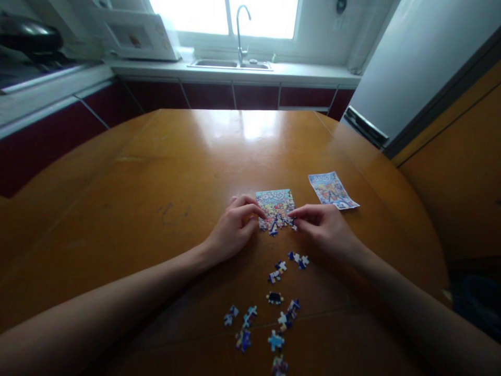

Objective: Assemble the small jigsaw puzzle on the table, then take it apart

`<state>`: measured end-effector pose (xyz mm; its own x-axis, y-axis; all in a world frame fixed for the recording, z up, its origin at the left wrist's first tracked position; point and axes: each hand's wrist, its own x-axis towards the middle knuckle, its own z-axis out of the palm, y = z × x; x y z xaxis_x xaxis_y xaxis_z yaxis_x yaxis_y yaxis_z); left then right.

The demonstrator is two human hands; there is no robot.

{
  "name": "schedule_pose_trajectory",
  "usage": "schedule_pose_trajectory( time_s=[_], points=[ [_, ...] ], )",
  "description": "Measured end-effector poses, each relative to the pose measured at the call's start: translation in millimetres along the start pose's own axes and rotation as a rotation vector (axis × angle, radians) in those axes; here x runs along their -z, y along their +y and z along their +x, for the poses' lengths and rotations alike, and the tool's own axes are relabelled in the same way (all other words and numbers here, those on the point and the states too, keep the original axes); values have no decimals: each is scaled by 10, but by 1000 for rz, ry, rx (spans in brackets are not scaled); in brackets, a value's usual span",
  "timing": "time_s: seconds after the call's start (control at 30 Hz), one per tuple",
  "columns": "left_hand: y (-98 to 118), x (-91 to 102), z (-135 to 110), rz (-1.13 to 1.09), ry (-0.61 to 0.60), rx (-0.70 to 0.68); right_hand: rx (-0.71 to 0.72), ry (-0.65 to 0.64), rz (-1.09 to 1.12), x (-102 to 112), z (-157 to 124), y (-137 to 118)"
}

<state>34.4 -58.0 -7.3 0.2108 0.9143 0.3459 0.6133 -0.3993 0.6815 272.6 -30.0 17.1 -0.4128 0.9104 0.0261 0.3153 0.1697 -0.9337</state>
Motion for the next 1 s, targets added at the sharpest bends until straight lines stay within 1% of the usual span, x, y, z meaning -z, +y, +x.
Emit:
schedule_pose_trajectory(
  time_s=[0.07,0.17,0.3,0.37,0.5,0.63,0.73,0.83,0.9,1.0],
  points=[
    [21,5,-6,9,11,-23,-48,38,37,0,7,-35],
    [61,12,-29,11,9,-123,-105,66,123,-37,-1,-80],
    [91,12,-55,-9,10,-309,-157,20,249,-157,-69,-130],
    [95,10,-56,-16,28,-365,-177,-11,308,-218,-120,-151],
    [114,9,-44,-21,51,-387,-199,-35,366,-272,-189,-173],
    [132,9,-39,-41,55,-395,-189,-48,414,-256,-186,-165],
    [122,7,-43,-56,46,-363,-117,-53,355,-194,-146,-129],
    [100,4,-50,-55,36,-302,-56,14,210,-71,-80,-61],
    [87,4,-54,-57,22,-269,-30,45,68,17,-33,-11],
    [72,4,-58,-63,0,-240,56,10,-188,96,12,39]
  ],
)
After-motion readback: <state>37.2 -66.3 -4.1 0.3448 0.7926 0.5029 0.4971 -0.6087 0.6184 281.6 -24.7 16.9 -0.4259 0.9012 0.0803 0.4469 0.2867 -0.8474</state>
